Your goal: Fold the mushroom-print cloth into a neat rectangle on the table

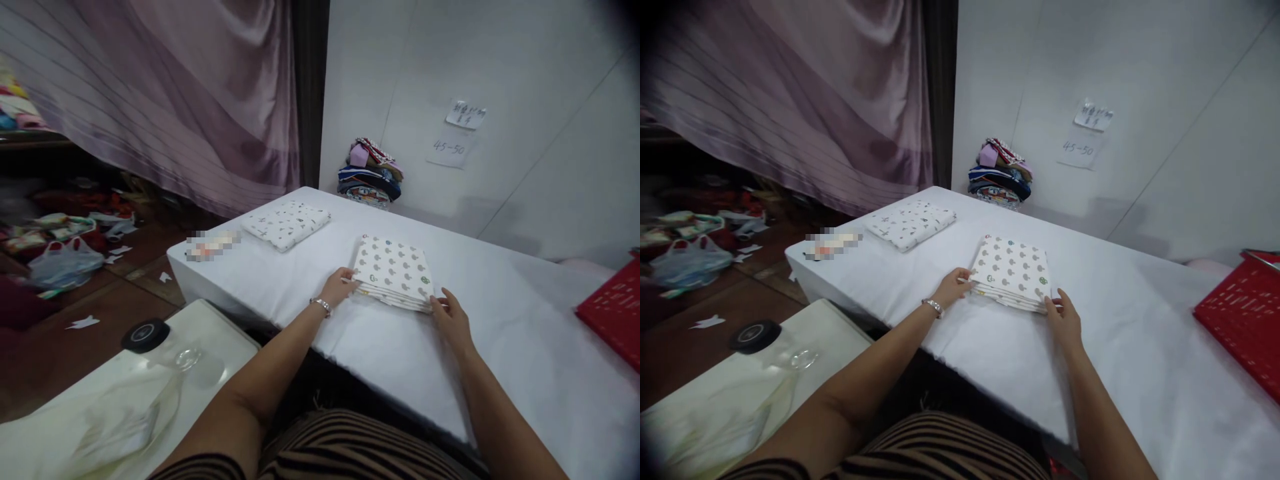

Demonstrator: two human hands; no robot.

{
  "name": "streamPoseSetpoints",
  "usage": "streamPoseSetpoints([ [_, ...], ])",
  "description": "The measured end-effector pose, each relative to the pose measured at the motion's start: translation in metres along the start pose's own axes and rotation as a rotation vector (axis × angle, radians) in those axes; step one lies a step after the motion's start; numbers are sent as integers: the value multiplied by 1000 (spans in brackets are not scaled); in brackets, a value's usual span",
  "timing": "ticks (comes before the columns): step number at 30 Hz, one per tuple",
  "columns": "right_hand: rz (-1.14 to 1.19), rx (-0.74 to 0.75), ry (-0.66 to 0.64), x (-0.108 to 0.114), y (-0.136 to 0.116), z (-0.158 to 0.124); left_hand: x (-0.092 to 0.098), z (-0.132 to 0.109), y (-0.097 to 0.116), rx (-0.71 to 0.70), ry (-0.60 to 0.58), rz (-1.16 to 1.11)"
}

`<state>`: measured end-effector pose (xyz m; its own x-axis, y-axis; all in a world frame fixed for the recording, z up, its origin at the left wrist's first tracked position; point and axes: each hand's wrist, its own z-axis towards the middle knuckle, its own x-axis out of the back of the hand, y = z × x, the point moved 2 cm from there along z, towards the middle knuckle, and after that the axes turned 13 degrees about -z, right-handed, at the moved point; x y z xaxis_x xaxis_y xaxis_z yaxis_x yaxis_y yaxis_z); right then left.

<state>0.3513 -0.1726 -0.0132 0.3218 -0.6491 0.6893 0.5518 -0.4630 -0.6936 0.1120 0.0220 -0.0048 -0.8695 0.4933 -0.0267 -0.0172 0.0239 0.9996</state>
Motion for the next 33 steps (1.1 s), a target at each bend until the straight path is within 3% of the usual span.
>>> streamPoseSetpoints([
  [2,-26,44,-5,-1,-1,-5,-3,-1,-8,-64,-5,84],
  [6,-46,101,22,-3,2,-7,-10,-1,-12,-136,140,267],
  [12,8,100,52,-11,7,-3,-17,-2,-7,-115,236,395],
  [20,-29,144,110,-11,13,-1,-15,-2,-7,-145,244,500],
  [27,-259,161,110,-6,6,-7,-14,-11,-4,-183,120,695],
  [33,-371,460,248,-6,-1,-9,-18,-16,2,-494,68,733],
])
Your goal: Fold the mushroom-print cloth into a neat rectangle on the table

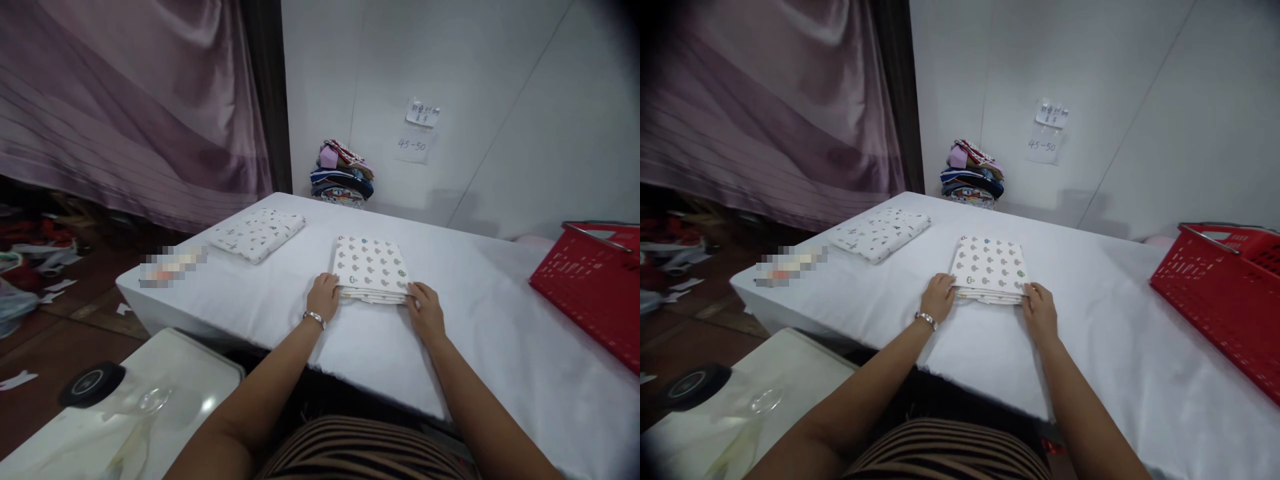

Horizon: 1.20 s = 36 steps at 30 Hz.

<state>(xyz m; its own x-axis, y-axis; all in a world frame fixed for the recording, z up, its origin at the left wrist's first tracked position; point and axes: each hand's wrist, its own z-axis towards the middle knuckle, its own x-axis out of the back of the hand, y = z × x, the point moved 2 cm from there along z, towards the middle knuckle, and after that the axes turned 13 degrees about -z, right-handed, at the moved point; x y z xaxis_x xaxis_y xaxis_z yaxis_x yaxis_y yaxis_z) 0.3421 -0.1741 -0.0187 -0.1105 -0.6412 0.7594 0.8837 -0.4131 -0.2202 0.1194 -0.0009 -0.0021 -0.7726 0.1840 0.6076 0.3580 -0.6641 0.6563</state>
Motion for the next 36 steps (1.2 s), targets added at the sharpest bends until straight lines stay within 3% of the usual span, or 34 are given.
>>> streamPoseSetpoints([
  [2,7,70,-5,-2,1,1,-2,0,0,-51,-43,23],
  [4,5,79,-10,-5,4,2,-2,1,-2,-16,-68,34],
  [8,-11,85,-4,-6,8,2,0,0,-2,12,-46,33],
  [12,-44,161,19,-4,0,2,1,0,10,-140,-56,88],
  [16,-12,251,0,-5,-16,5,-4,7,24,-234,-157,109],
  [20,-6,272,-6,-8,-23,8,-12,13,27,-236,-235,115],
  [23,-5,262,8,-6,-20,8,-14,12,21,-258,-214,88],
  [28,1,311,-46,-4,-19,4,-10,4,15,-309,-251,60],
  [36,32,323,-96,-2,-19,3,-4,0,19,-252,-314,-21],
])
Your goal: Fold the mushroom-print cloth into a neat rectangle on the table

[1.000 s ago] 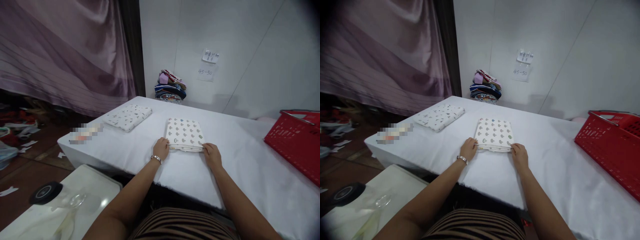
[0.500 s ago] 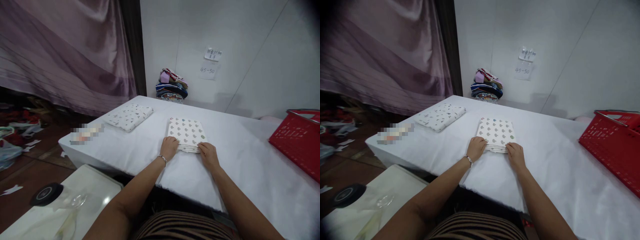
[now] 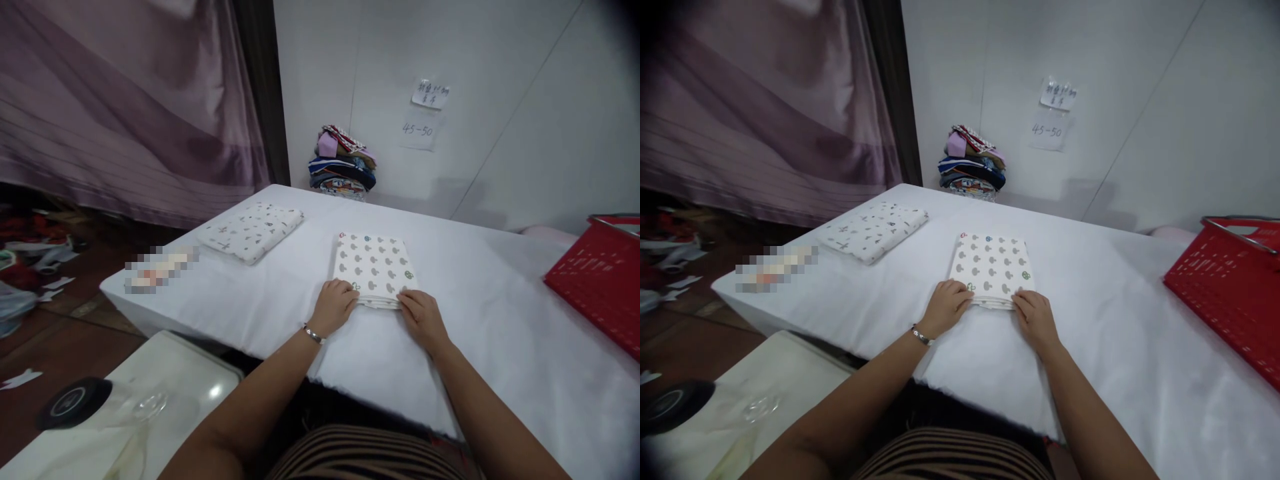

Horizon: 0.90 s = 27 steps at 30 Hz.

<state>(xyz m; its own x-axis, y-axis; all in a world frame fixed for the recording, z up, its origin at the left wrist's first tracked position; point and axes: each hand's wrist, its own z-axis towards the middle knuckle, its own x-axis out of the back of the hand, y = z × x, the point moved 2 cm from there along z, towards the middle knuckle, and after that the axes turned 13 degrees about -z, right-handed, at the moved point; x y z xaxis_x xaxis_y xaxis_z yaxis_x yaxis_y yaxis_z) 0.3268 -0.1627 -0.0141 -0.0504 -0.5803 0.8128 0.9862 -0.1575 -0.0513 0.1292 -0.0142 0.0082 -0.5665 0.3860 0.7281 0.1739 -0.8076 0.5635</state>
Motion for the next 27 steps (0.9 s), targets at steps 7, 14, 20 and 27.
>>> streamPoseSetpoints([
  [7,-2,-3,14,0,-1,2,6,20,19,-34,43,14],
  [14,86,-65,38,-4,5,-4,-21,42,13,-86,-30,221],
  [20,190,-83,11,5,0,55,-35,33,0,-57,-23,271],
  [27,-115,-82,-359,-53,2,117,-25,32,9,-7,-52,204],
])
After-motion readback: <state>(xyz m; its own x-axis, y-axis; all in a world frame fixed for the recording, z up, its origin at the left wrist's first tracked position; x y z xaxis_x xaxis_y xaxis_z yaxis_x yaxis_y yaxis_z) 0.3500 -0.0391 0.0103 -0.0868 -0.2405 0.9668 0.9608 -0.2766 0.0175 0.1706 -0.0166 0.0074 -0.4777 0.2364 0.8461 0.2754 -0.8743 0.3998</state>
